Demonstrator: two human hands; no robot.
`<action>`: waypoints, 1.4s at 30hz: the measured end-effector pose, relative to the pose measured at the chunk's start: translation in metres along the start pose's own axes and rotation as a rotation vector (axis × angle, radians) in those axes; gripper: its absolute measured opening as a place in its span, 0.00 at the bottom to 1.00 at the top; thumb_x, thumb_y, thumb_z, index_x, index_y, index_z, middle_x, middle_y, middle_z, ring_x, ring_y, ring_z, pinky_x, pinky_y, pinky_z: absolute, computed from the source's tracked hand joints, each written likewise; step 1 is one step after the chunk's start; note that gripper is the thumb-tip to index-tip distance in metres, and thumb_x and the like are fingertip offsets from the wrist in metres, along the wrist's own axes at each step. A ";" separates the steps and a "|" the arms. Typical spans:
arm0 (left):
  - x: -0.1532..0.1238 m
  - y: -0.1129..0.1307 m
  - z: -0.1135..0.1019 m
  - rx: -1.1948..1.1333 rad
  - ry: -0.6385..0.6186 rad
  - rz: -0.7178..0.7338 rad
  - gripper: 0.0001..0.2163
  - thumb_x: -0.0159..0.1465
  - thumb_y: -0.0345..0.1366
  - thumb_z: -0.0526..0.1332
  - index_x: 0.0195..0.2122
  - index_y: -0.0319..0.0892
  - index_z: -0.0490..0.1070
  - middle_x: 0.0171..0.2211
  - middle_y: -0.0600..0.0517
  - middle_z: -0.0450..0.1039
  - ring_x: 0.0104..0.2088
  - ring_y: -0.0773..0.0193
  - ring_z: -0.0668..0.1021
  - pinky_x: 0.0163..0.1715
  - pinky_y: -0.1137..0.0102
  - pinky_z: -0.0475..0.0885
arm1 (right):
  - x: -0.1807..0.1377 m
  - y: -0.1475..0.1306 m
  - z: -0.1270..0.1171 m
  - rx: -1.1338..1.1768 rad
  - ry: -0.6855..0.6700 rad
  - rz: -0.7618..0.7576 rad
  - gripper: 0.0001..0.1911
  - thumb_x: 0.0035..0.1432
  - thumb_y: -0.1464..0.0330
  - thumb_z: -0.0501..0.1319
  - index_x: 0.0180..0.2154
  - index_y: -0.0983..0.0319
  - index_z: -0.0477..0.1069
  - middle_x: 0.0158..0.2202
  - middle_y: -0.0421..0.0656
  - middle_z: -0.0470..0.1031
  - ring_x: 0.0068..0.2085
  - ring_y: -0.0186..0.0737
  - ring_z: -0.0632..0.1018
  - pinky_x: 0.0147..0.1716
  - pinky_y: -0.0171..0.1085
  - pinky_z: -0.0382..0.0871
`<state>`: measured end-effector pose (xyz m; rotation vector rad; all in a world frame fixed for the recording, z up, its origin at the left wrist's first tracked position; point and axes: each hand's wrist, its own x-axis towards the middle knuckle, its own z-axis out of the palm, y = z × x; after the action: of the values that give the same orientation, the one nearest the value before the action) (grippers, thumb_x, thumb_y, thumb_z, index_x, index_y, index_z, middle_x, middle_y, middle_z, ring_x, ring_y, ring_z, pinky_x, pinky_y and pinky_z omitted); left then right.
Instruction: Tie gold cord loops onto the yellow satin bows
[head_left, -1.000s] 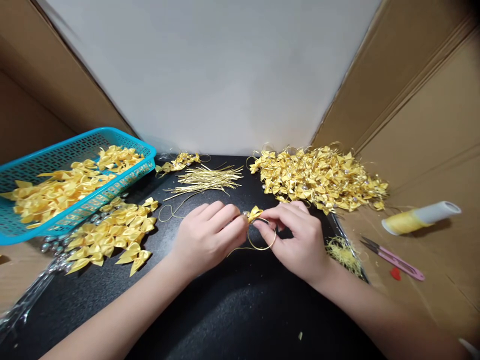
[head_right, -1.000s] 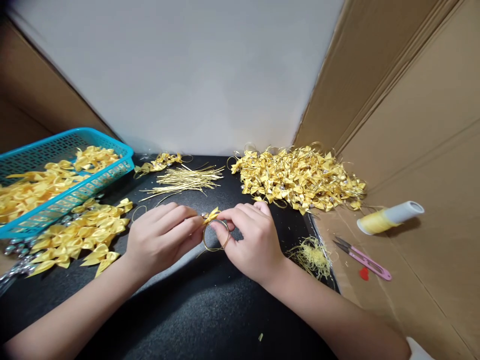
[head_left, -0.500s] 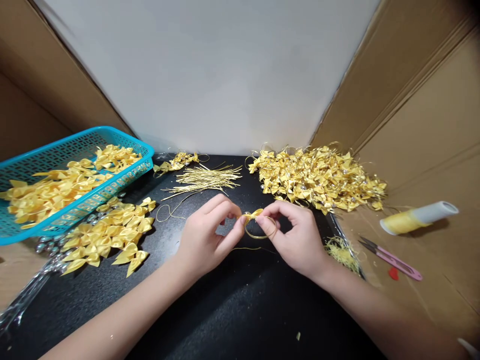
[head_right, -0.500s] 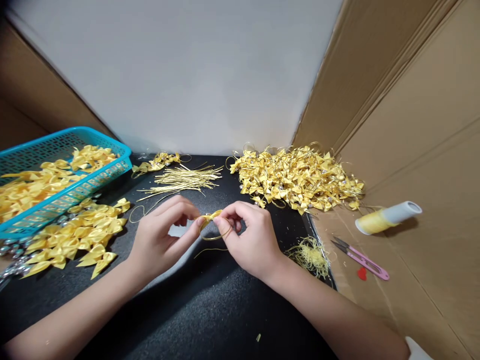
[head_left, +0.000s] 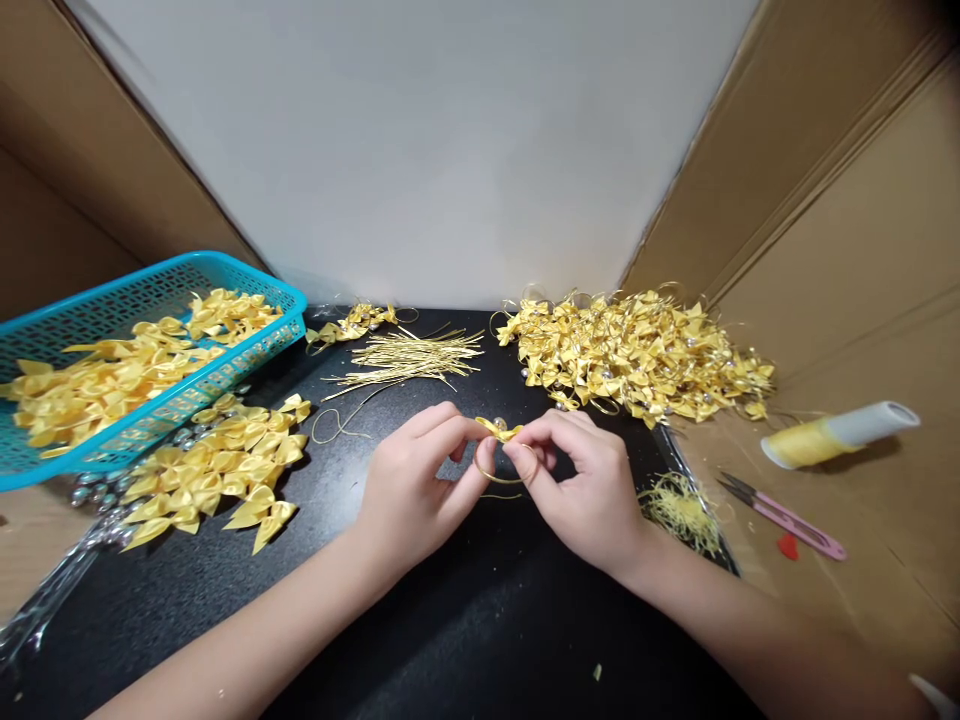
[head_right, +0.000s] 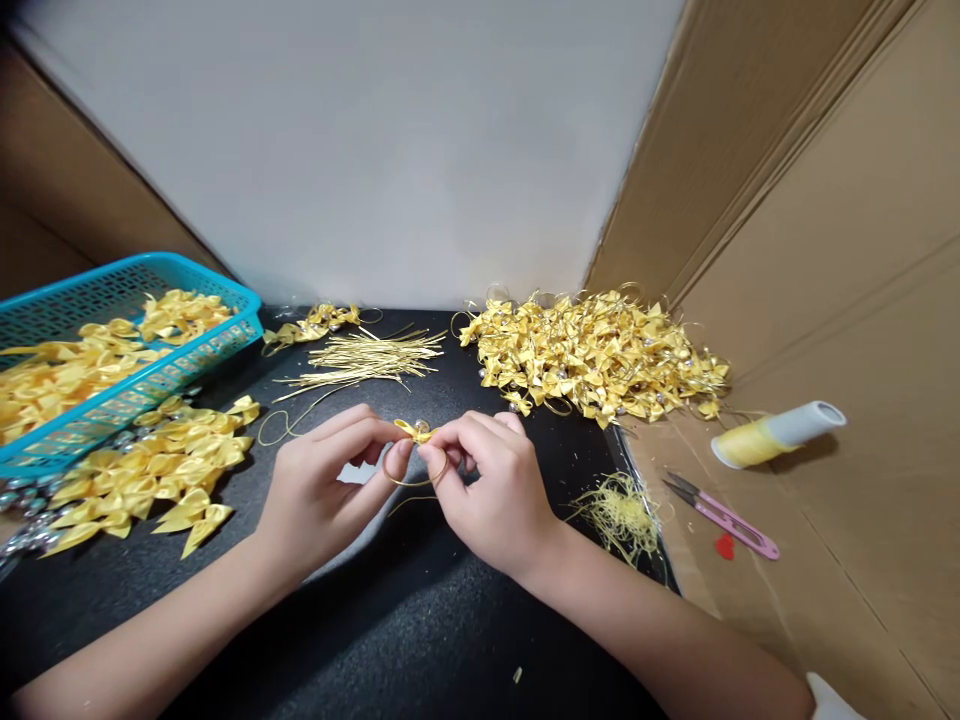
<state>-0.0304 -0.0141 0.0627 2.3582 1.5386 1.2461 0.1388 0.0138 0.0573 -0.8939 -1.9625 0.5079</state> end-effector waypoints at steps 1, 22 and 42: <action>0.000 0.000 0.000 -0.014 0.005 -0.002 0.05 0.63 0.29 0.59 0.29 0.38 0.72 0.22 0.55 0.64 0.24 0.70 0.68 0.23 0.76 0.62 | 0.000 0.000 0.001 0.006 -0.005 0.005 0.06 0.59 0.73 0.61 0.28 0.62 0.70 0.22 0.36 0.69 0.25 0.31 0.69 0.31 0.35 0.62; 0.001 0.001 -0.001 -0.112 0.105 -0.051 0.04 0.56 0.27 0.59 0.28 0.41 0.65 0.24 0.56 0.61 0.25 0.70 0.65 0.25 0.74 0.62 | 0.001 0.001 0.001 0.147 -0.008 0.131 0.06 0.59 0.70 0.62 0.28 0.61 0.71 0.24 0.36 0.72 0.27 0.32 0.72 0.30 0.34 0.65; 0.003 -0.001 -0.003 -0.364 -0.040 -0.414 0.06 0.63 0.38 0.61 0.36 0.40 0.72 0.24 0.54 0.75 0.23 0.68 0.76 0.21 0.75 0.68 | 0.004 0.003 -0.003 0.090 0.008 0.077 0.08 0.61 0.71 0.57 0.30 0.61 0.72 0.27 0.40 0.75 0.29 0.35 0.74 0.33 0.38 0.66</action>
<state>-0.0326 -0.0120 0.0659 1.7247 1.5270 1.2393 0.1418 0.0189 0.0589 -0.9162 -1.8882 0.6309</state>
